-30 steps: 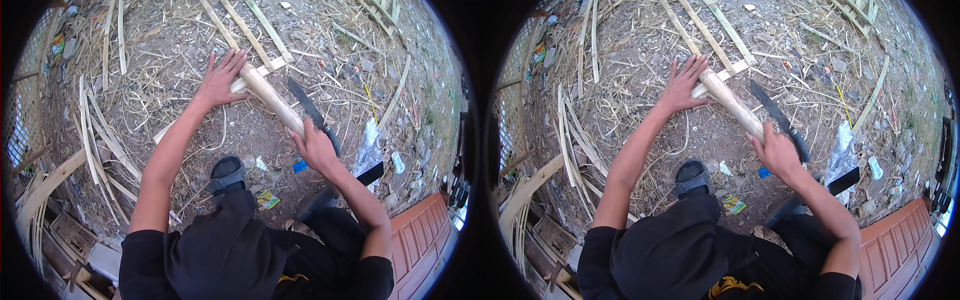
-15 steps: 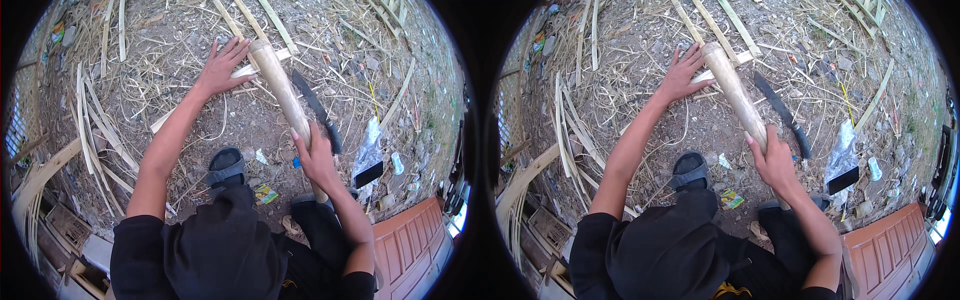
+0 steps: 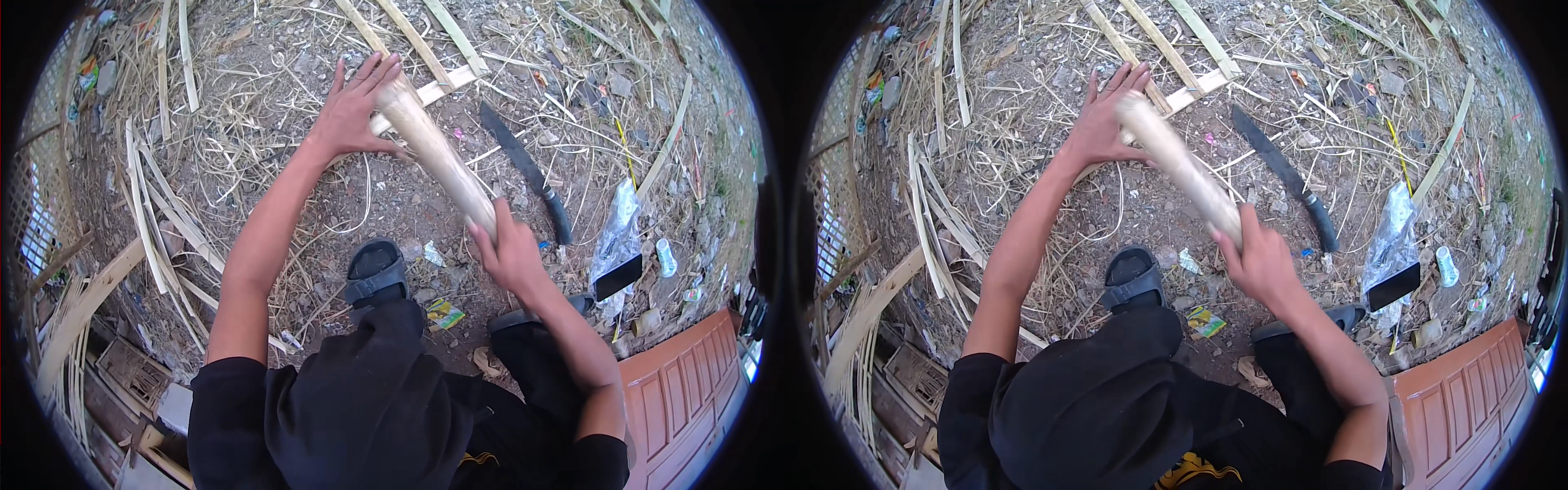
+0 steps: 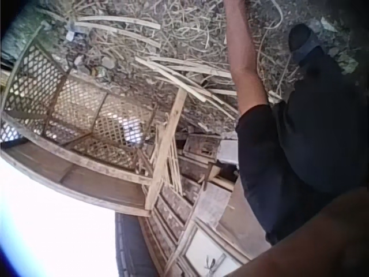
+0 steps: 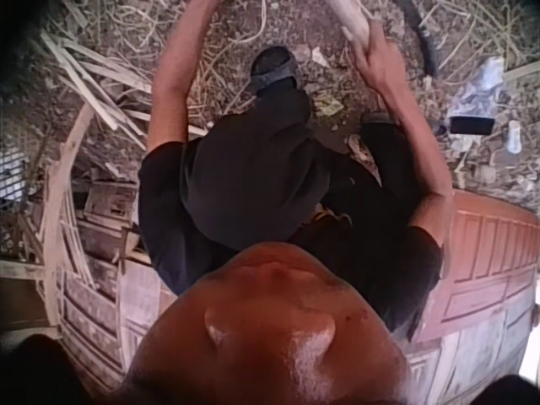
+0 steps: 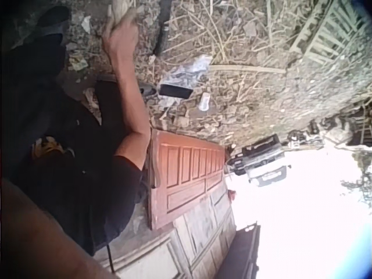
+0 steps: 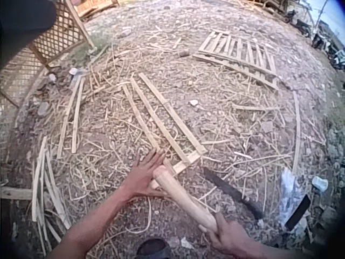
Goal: The person assembles pieces of a bamboo frame by hammering wooden pegs into pre-drilled holes using a wooden mallet.
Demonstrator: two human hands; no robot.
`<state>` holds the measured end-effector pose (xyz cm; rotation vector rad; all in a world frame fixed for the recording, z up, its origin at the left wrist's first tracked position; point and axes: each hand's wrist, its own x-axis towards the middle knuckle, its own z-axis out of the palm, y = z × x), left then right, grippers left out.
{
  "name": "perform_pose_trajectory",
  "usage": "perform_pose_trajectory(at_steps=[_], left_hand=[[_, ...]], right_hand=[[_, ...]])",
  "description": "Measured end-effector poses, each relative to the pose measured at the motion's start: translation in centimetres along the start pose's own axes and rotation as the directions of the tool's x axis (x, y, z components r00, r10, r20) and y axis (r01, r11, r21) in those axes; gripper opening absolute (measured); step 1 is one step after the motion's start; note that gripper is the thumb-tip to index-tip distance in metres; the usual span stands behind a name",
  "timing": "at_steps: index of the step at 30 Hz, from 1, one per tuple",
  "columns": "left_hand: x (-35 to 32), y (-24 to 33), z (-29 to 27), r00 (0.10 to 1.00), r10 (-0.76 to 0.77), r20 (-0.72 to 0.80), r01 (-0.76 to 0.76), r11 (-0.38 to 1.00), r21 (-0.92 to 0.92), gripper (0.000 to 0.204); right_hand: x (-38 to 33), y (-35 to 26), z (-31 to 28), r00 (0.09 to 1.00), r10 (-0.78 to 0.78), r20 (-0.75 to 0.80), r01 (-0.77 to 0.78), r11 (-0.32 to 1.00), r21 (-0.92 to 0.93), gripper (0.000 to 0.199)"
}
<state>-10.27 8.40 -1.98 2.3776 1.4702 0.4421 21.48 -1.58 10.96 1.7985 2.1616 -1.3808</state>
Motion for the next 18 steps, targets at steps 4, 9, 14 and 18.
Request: perform_pose_trajectory(at_steps=[4,9,14,18], left_hand=[[0.8,-0.2,-0.4,1.0,-0.023,0.002,0.023,1.0,-0.007,0.146],[-0.1,-1.7,1.3,0.999,0.026,-0.026,-0.018,0.964,0.264,0.147],[0.5,0.3,-0.4,1.0,-0.014,0.018,0.013,1.0,0.021,0.149],[-0.1,-0.2,-0.2,1.0,-0.011,0.022,0.01,0.998,0.056,0.149]], right_hand=[[1.7,0.2,0.3,0.998,0.033,0.044,-0.031,0.999,-0.035,0.038],[-1.0,-0.1,-0.2,0.991,-0.126,0.04,0.123,0.99,0.063,0.043],[0.1,2.0,-0.1,0.997,0.018,0.075,-0.016,1.0,-0.022,0.042],[0.6,1.0,-0.2,0.997,0.023,0.074,-0.016,0.996,-0.088,0.041]])
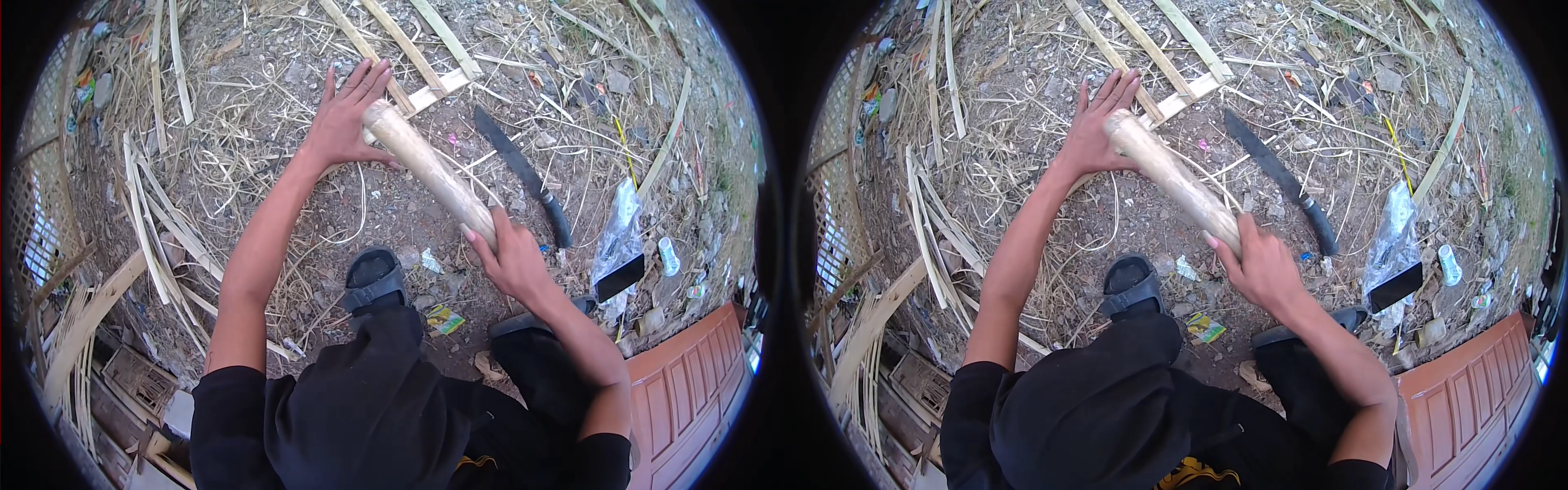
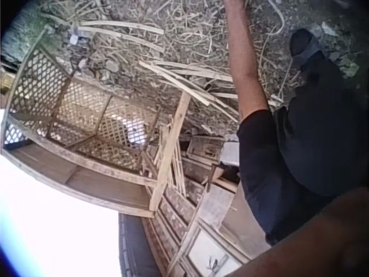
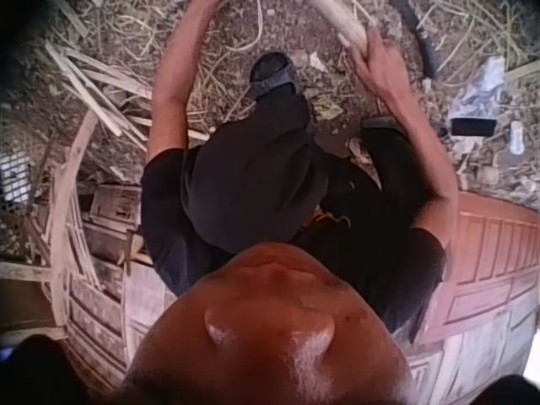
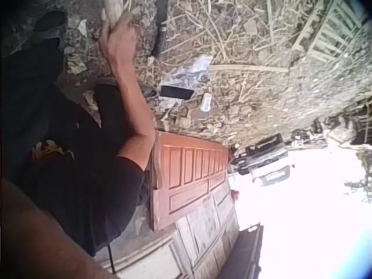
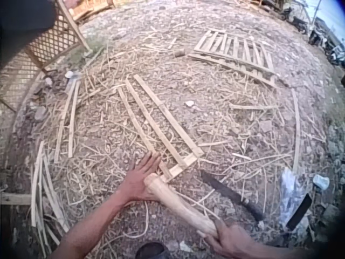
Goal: The person assembles pieces of a bamboo frame by hammering wooden pegs into pre-drilled holes using a wooden mallet.
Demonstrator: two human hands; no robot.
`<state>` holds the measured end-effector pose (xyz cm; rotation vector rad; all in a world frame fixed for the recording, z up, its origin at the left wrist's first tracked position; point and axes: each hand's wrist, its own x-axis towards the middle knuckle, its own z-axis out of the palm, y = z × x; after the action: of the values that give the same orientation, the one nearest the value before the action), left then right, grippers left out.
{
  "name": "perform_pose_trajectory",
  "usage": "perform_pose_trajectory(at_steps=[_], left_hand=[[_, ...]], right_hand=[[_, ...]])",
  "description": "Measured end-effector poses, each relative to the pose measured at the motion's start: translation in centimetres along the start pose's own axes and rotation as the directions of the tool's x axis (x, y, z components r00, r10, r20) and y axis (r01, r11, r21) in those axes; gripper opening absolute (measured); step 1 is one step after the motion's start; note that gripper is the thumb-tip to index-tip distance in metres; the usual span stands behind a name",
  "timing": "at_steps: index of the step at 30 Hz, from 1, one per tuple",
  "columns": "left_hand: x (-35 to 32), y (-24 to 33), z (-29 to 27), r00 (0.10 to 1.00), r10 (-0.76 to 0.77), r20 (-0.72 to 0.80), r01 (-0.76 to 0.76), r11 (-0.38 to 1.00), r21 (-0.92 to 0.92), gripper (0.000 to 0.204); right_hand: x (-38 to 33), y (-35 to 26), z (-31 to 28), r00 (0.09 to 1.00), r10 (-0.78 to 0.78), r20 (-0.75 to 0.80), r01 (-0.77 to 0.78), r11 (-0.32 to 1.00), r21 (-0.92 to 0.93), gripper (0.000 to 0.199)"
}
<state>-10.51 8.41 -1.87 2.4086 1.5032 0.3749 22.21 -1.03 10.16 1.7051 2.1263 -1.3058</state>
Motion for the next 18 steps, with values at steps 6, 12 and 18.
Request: perform_pose_trajectory(at_steps=[6,12,18], left_hand=[[0.4,0.5,0.4,1.0,0.021,-0.015,-0.022,1.0,-0.013,0.145],[0.0,-0.8,0.7,1.0,0.016,-0.015,-0.014,0.996,0.086,0.128],[0.2,-0.1,0.8,1.0,0.009,-0.016,-0.009,1.0,-0.026,0.137]], right_hand=[[0.7,1.9,0.5,1.0,0.006,-0.018,-0.007,1.0,-0.026,0.044],[-1.6,-1.5,-0.1,0.979,-0.181,-0.097,0.194,0.971,0.141,0.04],[0.6,0.1,0.0,1.0,0.008,-0.007,-0.008,1.0,0.0,0.044]])
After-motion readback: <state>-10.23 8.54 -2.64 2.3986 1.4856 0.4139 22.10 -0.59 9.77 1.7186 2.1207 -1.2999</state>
